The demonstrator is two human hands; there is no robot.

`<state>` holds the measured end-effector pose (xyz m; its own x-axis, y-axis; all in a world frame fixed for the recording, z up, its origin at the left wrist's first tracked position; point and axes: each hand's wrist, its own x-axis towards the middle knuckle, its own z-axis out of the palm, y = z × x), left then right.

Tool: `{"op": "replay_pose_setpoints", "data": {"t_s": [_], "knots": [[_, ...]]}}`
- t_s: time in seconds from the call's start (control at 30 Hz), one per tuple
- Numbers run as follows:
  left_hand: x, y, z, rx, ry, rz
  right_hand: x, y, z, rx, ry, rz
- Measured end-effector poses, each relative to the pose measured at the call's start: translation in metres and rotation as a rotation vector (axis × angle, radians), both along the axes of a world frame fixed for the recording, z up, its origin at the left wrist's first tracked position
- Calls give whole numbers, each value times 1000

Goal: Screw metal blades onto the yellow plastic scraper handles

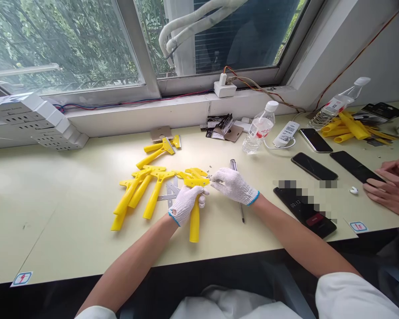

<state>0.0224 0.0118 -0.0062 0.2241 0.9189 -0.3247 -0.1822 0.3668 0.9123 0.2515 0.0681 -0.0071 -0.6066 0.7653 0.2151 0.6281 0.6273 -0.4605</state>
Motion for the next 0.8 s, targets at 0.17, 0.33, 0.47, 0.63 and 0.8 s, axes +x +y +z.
{"op": "replay_pose_setpoints", "data": {"t_s": [0.17,0.33,0.47,0.63,0.8], "knots": [[7,-4,15,103,130,-20,-16,-22,18,-90,202,12],[11,-7,12,103,184,-36,-19,-21,-4,-65,310,21],[11,-11,8,104,223,-64,-19,-16,-24,44,350,27],[10,-13,7,134,312,-83,-16,-13,-24,238,276,135],[10,-11,9,162,358,-78,-18,-14,-15,184,110,151]]}}
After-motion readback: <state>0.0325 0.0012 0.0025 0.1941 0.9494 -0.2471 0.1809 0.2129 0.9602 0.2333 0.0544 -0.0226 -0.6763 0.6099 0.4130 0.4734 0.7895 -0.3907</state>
